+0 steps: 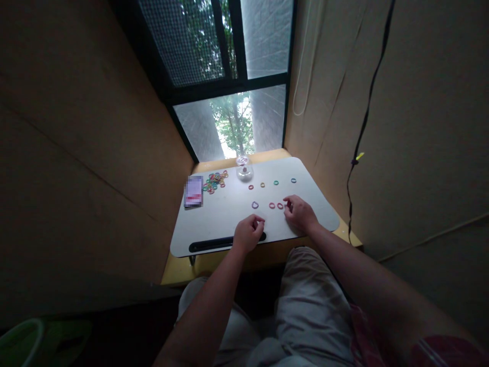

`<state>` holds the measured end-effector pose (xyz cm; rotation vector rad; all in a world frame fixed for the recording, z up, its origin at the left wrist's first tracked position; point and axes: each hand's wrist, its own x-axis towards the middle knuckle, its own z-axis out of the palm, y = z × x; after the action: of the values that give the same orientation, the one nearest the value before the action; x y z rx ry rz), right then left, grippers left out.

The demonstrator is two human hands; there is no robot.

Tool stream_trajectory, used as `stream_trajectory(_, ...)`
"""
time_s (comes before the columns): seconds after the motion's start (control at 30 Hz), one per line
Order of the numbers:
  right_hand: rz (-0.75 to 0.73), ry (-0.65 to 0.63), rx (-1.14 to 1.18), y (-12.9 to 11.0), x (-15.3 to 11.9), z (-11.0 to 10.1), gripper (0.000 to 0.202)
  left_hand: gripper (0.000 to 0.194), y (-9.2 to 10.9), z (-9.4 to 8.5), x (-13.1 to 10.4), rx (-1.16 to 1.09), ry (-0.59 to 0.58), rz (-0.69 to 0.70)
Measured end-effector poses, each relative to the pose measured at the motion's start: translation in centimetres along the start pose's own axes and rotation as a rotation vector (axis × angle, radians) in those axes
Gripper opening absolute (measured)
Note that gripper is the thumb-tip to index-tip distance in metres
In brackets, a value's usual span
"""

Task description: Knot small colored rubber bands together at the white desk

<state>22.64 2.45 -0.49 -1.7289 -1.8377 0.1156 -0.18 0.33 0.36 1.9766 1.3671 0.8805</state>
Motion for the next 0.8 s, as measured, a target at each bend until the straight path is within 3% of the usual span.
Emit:
stream_trajectory(0.3,-0.020,-0.056,-0.076,-0.6,0.7,-0.1,0.015,0.018,0.1,-0.1,0.3,0.009,0.004,-0.002)
stream_trajectory(0.43,-0.041,-0.053,-0.066,-0.8,1.0,0.0,0.022,0.018,0.1,0.0,0.3,-0.003,0.002,-0.005)
stream_trajectory(0.8,-0.084,-0.074,-0.174,-0.7,2.0,-0.1,0.015,0.016,0.4,-0.6,0.0,-0.075,-0.024,0.010)
